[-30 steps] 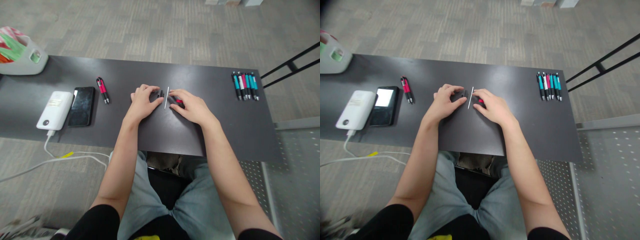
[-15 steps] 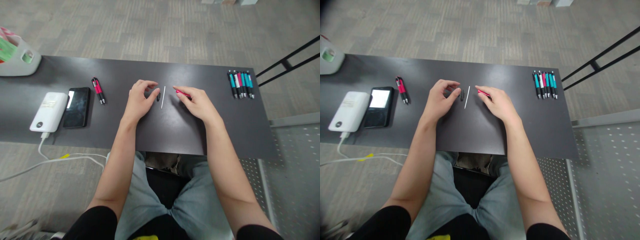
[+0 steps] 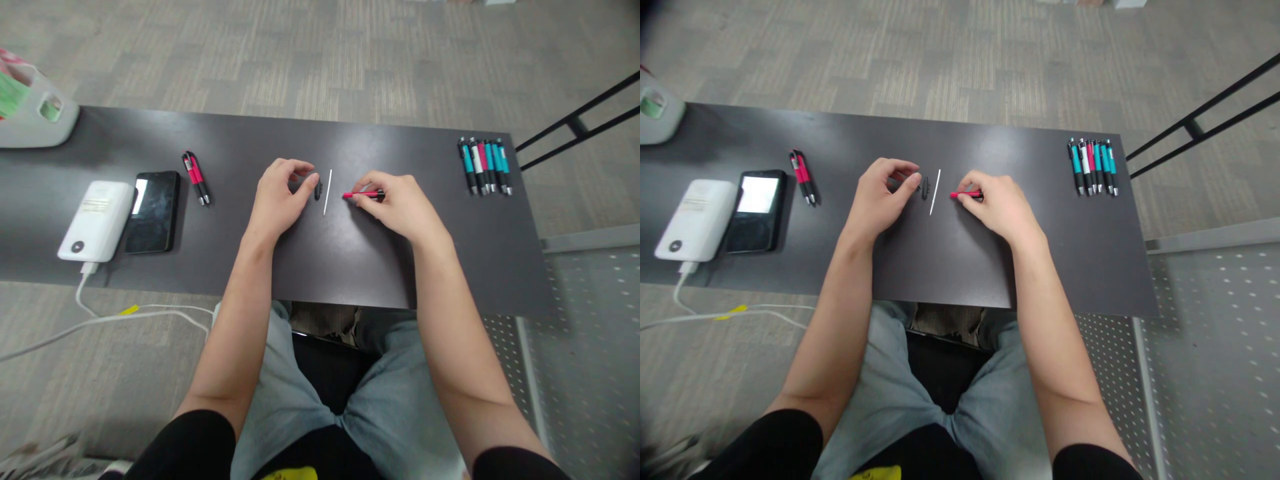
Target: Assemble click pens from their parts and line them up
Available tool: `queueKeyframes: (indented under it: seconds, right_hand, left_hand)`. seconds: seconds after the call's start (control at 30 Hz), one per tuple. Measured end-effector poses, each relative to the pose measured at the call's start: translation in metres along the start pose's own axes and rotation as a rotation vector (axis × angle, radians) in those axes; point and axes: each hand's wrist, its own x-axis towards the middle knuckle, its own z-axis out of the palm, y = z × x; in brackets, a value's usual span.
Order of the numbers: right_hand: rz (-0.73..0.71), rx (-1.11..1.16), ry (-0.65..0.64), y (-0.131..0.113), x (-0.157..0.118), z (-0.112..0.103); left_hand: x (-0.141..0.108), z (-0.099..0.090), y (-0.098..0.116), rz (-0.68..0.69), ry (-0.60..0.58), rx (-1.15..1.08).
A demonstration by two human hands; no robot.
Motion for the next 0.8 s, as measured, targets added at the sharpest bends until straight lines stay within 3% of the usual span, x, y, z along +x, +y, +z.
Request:
queueKeyframes:
  seconds: [0.17, 0.37, 0.57, 0.8]
  right_hand:
    - [0.039, -0.002, -0.006, -0.010, 0.003, -0.004]
    - [-0.010, -0.024, 0.026, -0.013, 0.012, -0.005]
    - [0.056, -0.063, 0.025, -0.025, 0.015, -0.007]
    - [0.019, 0.054, 0.072, -0.023, 0.013, -0.009]
  left_hand:
    - [0.000, 0.001, 0.000, -0.007, -0.007, -0.016]
    - [-0.001, 0.000, 0.002, 0.004, -0.018, -0.017]
    - [-0.003, -0.001, 0.004, 0.003, -0.025, -0.026]
    - [-0.002, 0.003, -0.005, 0.051, -0.006, -0.060]
